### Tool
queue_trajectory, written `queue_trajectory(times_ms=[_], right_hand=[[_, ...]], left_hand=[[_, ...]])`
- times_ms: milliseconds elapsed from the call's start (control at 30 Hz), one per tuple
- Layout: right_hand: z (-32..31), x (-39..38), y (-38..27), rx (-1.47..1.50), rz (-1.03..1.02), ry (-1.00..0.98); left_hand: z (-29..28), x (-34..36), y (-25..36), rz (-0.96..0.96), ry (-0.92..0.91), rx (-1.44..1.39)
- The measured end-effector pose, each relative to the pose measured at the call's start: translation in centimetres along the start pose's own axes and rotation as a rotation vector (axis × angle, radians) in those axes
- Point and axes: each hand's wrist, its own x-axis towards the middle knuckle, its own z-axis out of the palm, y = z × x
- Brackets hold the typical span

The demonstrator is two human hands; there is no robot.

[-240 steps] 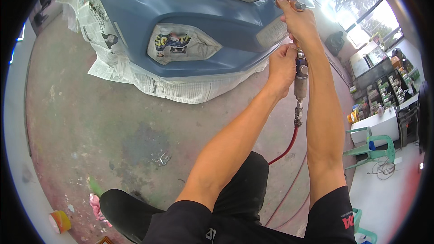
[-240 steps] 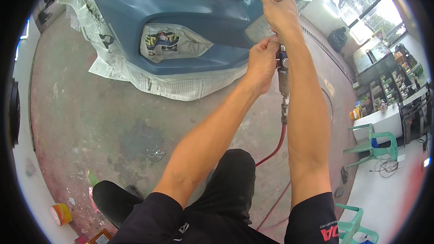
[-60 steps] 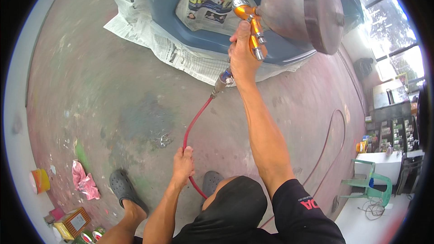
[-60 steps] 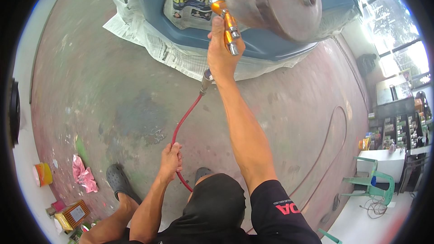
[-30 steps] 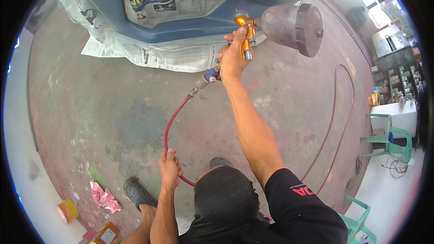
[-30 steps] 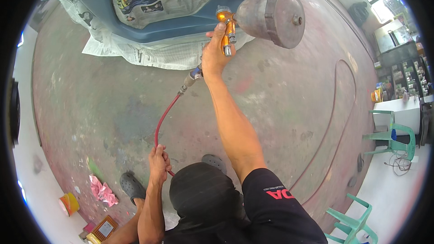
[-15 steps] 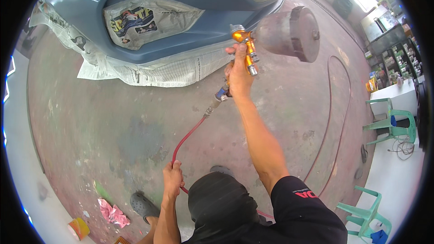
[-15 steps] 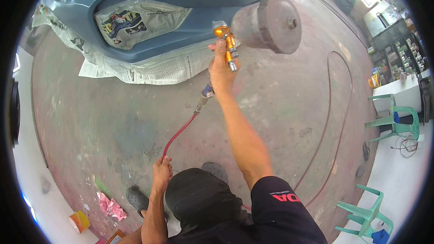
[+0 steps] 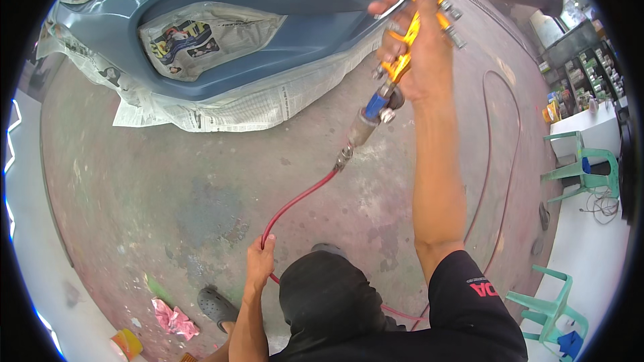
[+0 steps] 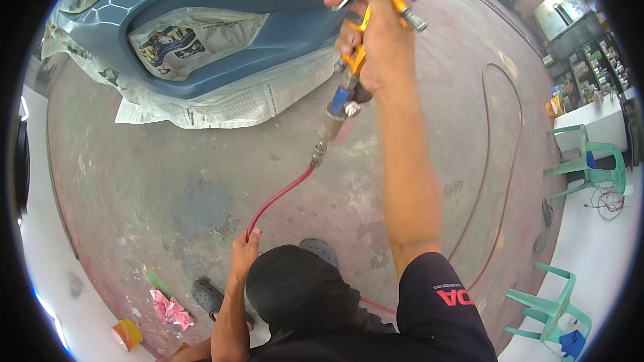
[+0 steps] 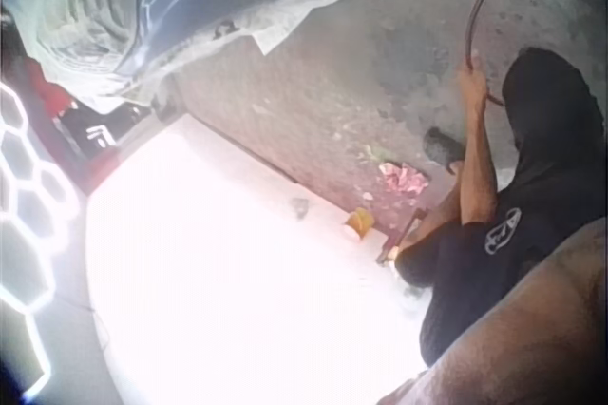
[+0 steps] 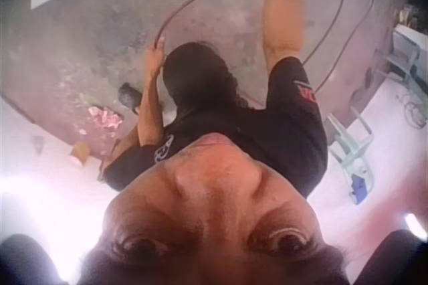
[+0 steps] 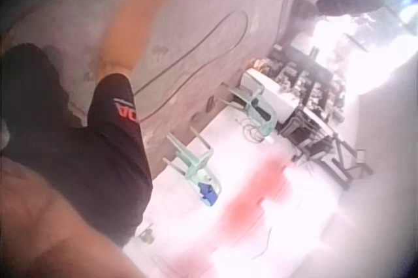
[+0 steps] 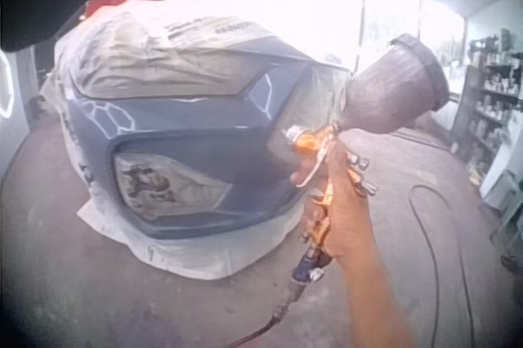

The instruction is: The person uses a spray gun to apply blue paint to a car bumper that is masked with newspaper. The person moves the spray gun in steady horizontal passes across the bumper surface, maintaining consistent distance and coverage.

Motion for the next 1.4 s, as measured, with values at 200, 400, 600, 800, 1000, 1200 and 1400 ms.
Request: queue_trajectory(times_ms=[200,400,600,800,1000,1200,1400], right_hand=[[-1.3,3.3,-2.7,0.147,0.065,0.013],[-4.3,3.7,0.3,-0.044,0.199,-0.049],[-6.6,4.1,3.0,-0.14,0.274,0.126],[-7.8,3.8,5.9,-0.279,0.17,0.35],[-7.6,-0.5,14.1,-0.073,-0.016,0.375],[-4.3,-2.2,19.9,0.091,0.043,0.302],[-4.9,-0.4,21.7,0.185,0.053,0.414]], left_hand=[[0.9,0.2,1.9,-0.042,-0.006,-0.138],[0.4,0.1,1.3,0.04,-0.054,0.037],[1.3,-0.1,1.8,0.077,-0.098,0.085],[1.6,0.2,2.0,-0.013,-0.089,0.064],[0.6,0.5,2.8,-0.336,-0.042,-0.371],[-0.6,-0.2,3.5,-0.379,0.069,-0.471],[-0.1,-0.8,5.7,-0.38,0.049,-0.475]])
